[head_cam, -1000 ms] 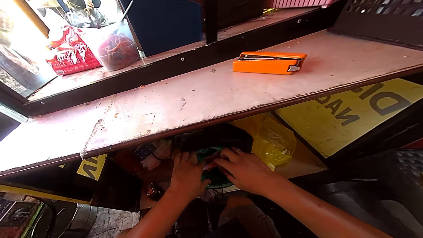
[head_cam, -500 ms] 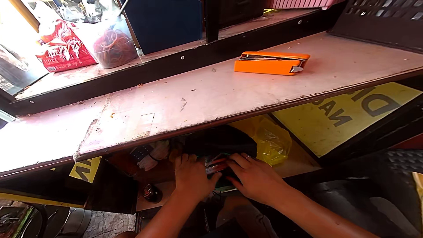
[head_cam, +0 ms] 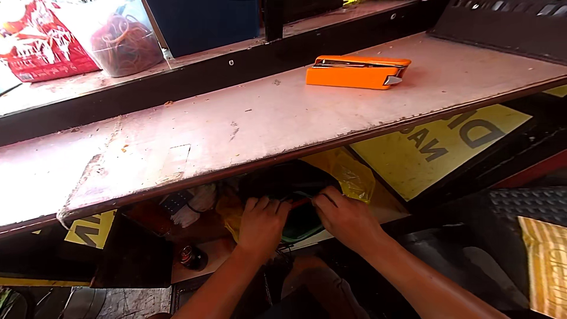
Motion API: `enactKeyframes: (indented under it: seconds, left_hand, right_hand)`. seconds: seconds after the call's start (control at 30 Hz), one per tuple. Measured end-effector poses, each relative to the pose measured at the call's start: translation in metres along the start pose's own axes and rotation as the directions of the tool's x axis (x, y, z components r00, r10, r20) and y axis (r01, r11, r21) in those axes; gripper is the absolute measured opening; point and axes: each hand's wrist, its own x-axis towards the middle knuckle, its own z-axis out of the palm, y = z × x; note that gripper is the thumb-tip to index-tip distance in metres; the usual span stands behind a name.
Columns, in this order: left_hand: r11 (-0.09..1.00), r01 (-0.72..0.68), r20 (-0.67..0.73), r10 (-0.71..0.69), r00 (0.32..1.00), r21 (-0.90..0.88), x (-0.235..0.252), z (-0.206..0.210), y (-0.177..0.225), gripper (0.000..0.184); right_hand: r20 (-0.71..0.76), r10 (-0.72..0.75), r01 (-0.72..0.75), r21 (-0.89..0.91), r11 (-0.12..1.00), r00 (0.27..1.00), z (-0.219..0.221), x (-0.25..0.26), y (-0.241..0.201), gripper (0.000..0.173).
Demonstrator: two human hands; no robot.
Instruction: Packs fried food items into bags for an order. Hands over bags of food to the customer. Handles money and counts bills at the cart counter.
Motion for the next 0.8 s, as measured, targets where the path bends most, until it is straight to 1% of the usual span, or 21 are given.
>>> enactKeyframes:
  seconds: [0.07,0.1,0.17,0.23,0.33,0.47,0.57,0.67,0.73,0.8]
  left_hand:
    - [0.999,-0.037,0.009,0.037,0.999,-0.018,0.001,0.005,-0.002,0.014]
    - [0.999,-0.033,0.017,0.033,0.999,-0.009,0.000,0.008,-0.002,0.016]
    - [1.000,-0.006,0.026,0.005,1.000,0.026,0.000,0.010,0.000,0.021]
    - [0.998,0.028,0.046,-0.031,0.998,0.058,0.002,0.008,0.003,0.020]
    - [0.993,0.068,0.123,-0.080,0.989,0.096,0.007,0.003,0.005,0.017]
    - [0.987,0.098,0.229,-0.126,0.965,0.130,0.009,0.001,0.011,0.020]
    - [0.985,0.113,0.333,-0.150,0.931,0.129,0.010,0.000,0.016,0.020]
    - [0.988,0.139,0.457,-0.154,0.876,0.065,0.013,-0.003,0.015,0.020]
    - [0.989,0.143,0.535,-0.136,0.834,0.028,0.012,-0.005,0.013,0.019]
    - [0.990,0.142,0.585,-0.116,0.803,0.002,0.011,-0.008,0.010,0.019]
  right_hand:
    - [-0.017,-0.019,0.019,0.001,1.000,1.000,-0.002,0.002,0.003,0.010]
    - [-0.015,-0.028,0.028,-0.010,1.000,1.000,-0.004,0.003,0.005,0.011]
    - [-0.016,-0.039,0.039,-0.020,0.999,0.999,-0.007,0.005,0.008,0.012]
    - [-0.007,-0.016,0.016,-0.022,1.000,1.000,-0.009,0.008,0.009,0.013]
    - [0.018,-0.018,0.019,-0.064,0.998,1.000,-0.011,0.016,0.007,0.013]
    - [0.069,0.000,0.009,-0.140,0.990,0.998,-0.014,0.022,0.013,0.012]
    - [0.141,0.062,-0.030,-0.217,0.976,0.988,-0.016,0.023,0.017,0.012]
    - [0.197,0.092,-0.035,-0.275,0.961,0.976,-0.017,0.022,0.015,0.016]
    - [0.220,0.104,-0.034,-0.302,0.953,0.970,-0.019,0.022,0.013,0.014]
    - [0.238,0.115,-0.037,-0.310,0.950,0.964,-0.020,0.022,0.011,0.023]
